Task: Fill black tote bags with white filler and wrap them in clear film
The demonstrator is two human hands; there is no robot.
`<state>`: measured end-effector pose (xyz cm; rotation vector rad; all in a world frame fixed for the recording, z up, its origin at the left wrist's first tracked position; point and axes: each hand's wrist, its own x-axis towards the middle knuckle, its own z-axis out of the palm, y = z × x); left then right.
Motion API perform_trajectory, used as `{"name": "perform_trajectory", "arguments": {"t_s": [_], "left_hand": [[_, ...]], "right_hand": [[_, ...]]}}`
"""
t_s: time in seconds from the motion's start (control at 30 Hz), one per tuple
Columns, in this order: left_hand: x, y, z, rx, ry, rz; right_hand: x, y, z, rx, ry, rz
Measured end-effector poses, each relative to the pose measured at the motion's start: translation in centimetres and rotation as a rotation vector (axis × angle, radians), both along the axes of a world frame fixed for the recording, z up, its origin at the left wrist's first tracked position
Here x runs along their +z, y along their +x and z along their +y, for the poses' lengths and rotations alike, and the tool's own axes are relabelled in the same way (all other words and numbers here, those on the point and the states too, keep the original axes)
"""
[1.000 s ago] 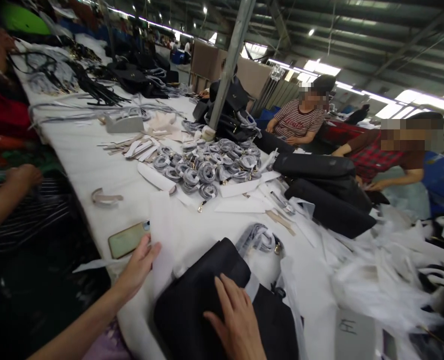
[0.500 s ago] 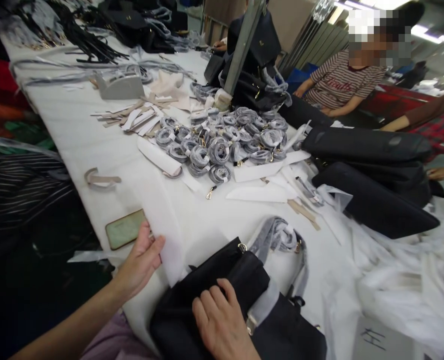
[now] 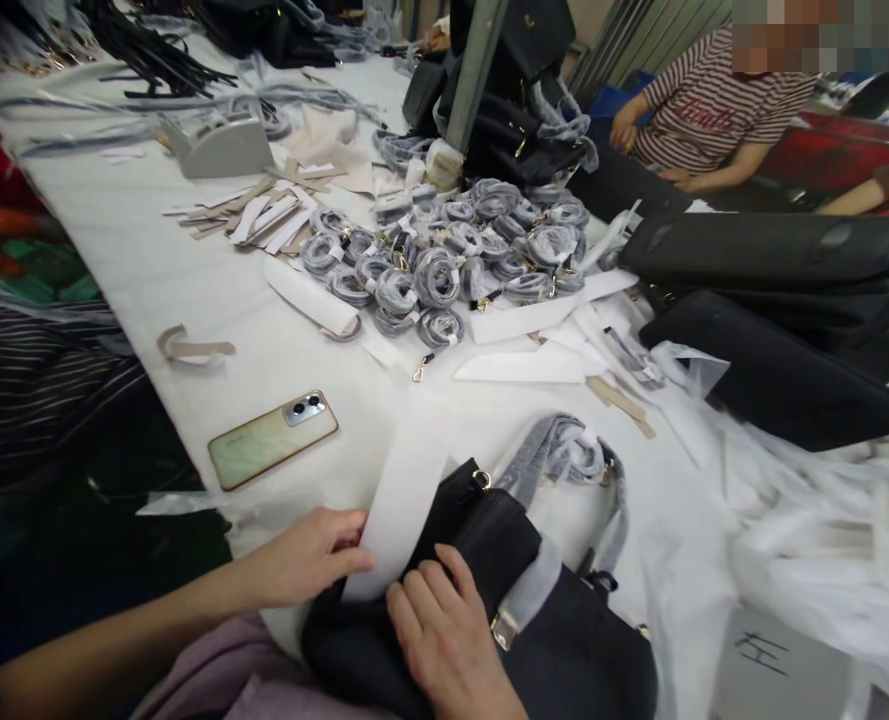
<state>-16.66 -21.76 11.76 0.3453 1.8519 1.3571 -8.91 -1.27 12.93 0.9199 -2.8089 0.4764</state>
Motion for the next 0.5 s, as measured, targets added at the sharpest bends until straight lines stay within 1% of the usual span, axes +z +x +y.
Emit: {"name": "perform_trajectory", "arguments": {"t_s": [0.07,0.23,0.4,0.5], "left_hand": [[0.2,-0.3,-0.2,-0.025,-0.048,0.035],[0.8,-1.2,0.0,-0.116,-0.109,0.073],[1.8,-1.0,0.6,-0.202,-0.202,0.258],[1.8,-0.3,1.0,-0.313,-0.301,0.384]], "right_hand": [[-0.1,0.0,0.0,-0.009,-0.006,0.009],[0.1,-0.2,0.0,-0.031,-0.006,0.003],[-0.2,-0.1,-0.1,-0.036,-0.011,-0.015],[-0.5,0.1,-0.3,-0.041,-0.001,-0.008]]}}
